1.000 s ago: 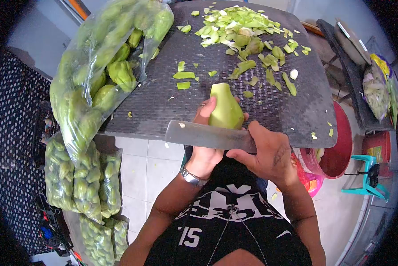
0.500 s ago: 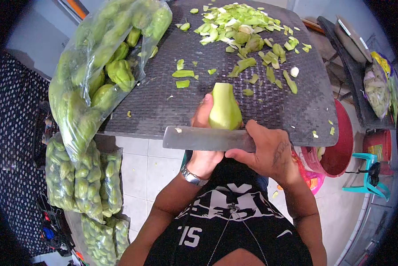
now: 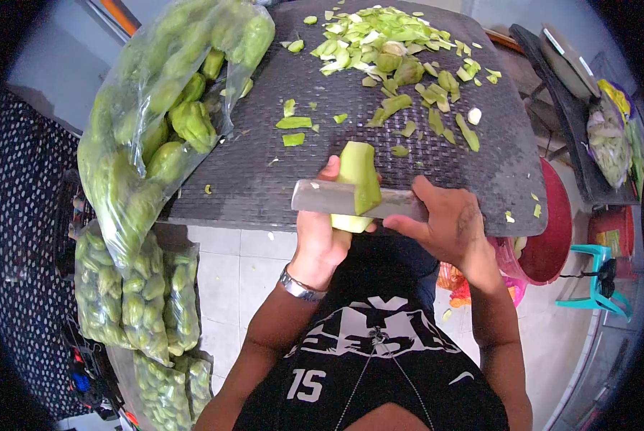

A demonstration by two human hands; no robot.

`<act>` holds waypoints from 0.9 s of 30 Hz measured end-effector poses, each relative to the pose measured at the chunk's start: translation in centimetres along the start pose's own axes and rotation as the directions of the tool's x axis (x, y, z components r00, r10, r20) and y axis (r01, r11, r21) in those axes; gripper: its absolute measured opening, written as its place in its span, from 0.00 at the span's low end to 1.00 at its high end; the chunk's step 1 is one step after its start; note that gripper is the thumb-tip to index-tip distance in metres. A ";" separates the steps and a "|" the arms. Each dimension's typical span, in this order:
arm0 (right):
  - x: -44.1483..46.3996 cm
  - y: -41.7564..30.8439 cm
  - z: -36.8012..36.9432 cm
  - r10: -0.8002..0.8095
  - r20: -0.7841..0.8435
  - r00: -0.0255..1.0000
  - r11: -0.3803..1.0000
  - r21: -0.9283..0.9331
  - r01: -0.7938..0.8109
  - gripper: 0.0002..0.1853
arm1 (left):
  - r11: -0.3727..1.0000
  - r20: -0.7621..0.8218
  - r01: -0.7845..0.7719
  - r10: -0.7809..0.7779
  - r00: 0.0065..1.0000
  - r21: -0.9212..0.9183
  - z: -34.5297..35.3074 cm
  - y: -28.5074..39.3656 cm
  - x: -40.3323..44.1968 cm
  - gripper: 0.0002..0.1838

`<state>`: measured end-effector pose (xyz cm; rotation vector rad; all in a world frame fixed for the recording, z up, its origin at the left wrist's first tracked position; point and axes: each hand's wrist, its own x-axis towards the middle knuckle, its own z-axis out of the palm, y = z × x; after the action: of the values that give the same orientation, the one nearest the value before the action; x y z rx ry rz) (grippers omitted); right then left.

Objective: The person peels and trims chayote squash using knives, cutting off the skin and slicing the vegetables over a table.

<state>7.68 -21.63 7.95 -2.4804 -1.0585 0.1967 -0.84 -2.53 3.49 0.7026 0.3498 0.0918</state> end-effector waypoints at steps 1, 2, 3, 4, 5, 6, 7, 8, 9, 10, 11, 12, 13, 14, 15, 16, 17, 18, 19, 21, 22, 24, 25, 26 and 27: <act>0.0 -0.2 -0.1 0.001 -0.004 1.000 1.000 0.000 -0.001 0.38 | 1.000 -0.006 0.002 -0.002 1.000 0.014 0.1 0.1 0.1 0.31; 0.0 -0.2 -0.2 0.000 -0.006 1.000 1.000 0.000 0.000 0.38 | 1.000 -0.015 0.003 -0.003 1.000 0.027 0.3 0.3 0.0 0.31; 0.1 -0.2 -0.4 0.003 -0.005 1.000 1.000 -0.022 -0.003 0.37 | 0.999 -0.024 0.001 -0.001 1.000 0.039 0.4 0.4 0.0 0.31; 0.3 0.0 -0.6 0.005 -0.006 1.000 0.999 -0.044 -0.005 0.37 | 1.000 -0.001 -0.019 0.019 1.000 -0.005 0.3 0.5 -0.3 0.30; 0.5 0.3 -0.8 0.007 -0.009 1.000 0.998 -0.067 -0.008 0.36 | 0.998 0.022 -0.039 0.040 0.999 -0.049 0.3 0.5 -0.8 0.29; 0.9 1.2 -1.0 0.096 -0.013 0.995 0.994 -0.054 -0.097 0.36 | 0.994 0.045 -0.054 0.058 0.997 -0.092 0.2 0.6 -1.1 0.28; 1.6 2.9 -1.2 0.187 -0.018 0.982 0.981 -0.040 -0.187 0.36 | 0.998 0.060 -0.023 0.026 0.998 -0.063 0.2 1.2 -1.2 0.27; 2.1 4.6 -1.2 0.275 -0.022 0.961 0.961 -0.026 -0.276 0.36 | 0.999 0.074 0.008 -0.006 0.997 -0.034 0.2 2.0 -1.2 0.27; 2.2 6.4 -0.6 0.190 -0.062 0.980 0.980 0.075 -0.185 0.35 | 0.999 0.082 0.037 -0.036 0.996 -0.010 0.3 2.5 -1.2 0.27; 2.5 7.7 -0.1 0.103 -0.108 0.989 0.982 0.169 -0.084 0.34 | 0.999 0.036 0.028 -0.028 0.999 -0.019 0.2 2.5 -0.9 0.26; 2.9 8.7 0.1 0.093 -0.103 0.990 0.980 0.184 -0.073 0.33 | 0.999 -0.010 0.015 -0.015 1.000 -0.028 0.0 2.6 -0.3 0.26; 3.5 8.7 -0.2 0.084 -0.098 0.992 0.978 0.199 -0.063 0.32 | 0.999 -0.054 0.003 -0.005 0.999 -0.033 -0.2 2.6 0.2 0.25; 4.0 8.7 -0.8 0.157 -0.041 0.987 0.979 0.137 -0.150 0.31 | 0.997 -0.133 -0.001 -0.009 0.991 -0.072 -0.4 2.6 0.7 0.25; 4.2 8.4 -1.5 0.265 0.055 0.963 0.942 0.197 -0.271 0.30 | 0.995 -0.129 -0.006 -0.007 0.992 -0.103 -0.6 2.5 1.1 0.24; 4.4 8.0 -2.3 0.368 0.151 0.917 0.888 0.234 -0.395 0.29 | 0.991 -0.124 -0.010 -0.006 0.992 -0.131 -0.7 2.4 1.5 0.24; 4.7 7.4 -3.1 0.459 0.305 0.835 0.754 0.363 -0.547 0.29 | 0.987 -0.118 -0.016 -0.003 0.993 -0.160 -0.6 2.4 1.8 0.23; 4.8 6.9 -2.8 0.395 0.277 0.876 0.759 0.439 -0.481 0.29 | 0.991 -0.116 -0.007 -0.008 0.993 -0.132 -0.5 2.4 1.9 0.23; 5.0 6.4 -2.5 0.329 0.246 0.912 0.755 0.511 -0.411 0.29 | 0.994 -0.118 0.002 -0.014 0.993 -0.107 -0.5 2.4 1.9 0.23; 4.4 5.7 -0.8 0.107 0.018 0.994 0.862 0.497 -0.102 0.30 | 0.996 -0.123 0.012 -0.022 0.992 -0.083 -0.5 2.2 1.8 0.24; 2.8 3.6 0.8 -0.126 -0.137 0.982 0.936 0.312 0.164 0.31 | 1.000 -0.064 -0.013 0.012 0.998 -0.007 -1.0 1.7 1.9 0.23; 2.0 1.5 0.5 -0.104 -0.084 0.991 0.971 0.207 0.119 0.32 | 0.999 -0.033 -0.024 0.025 0.999 0.032 -1.4 1.2 2.0 0.22; 1.4 -0.8 0.6 -0.101 -0.052 0.994 0.992 0.070 0.104 0.32 | 0.990 -0.208 -0.138 0.141 0.968 0.028 -1.3 -0.1 2.7 0.23; 1.3 -1.4 0.6 -0.127 -0.071 0.989 0.991 0.040 0.130 0.32 | 0.986 -0.213 -0.157 0.164 0.963 0.052 -1.2 -0.3 2.5 0.23; 1.3 -1.6 0.6 -0.154 -0.090 0.984 0.988 0.009 0.156 0.33 | 0.981 -0.216 -0.177 0.189 0.958 0.076 -0.9 -0.5 2.3 0.23; 1.4 -1.5 0.8 -0.145 -0.111 0.983 0.989 0.012 0.147 0.33 | 0.968 -0.222 -0.225 0.244 0.944 0.109 -0.9 -0.9 2.2 0.23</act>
<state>7.44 -19.46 7.96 -2.3546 -1.1800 0.0257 0.92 -2.26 1.66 0.8155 0.4966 0.3910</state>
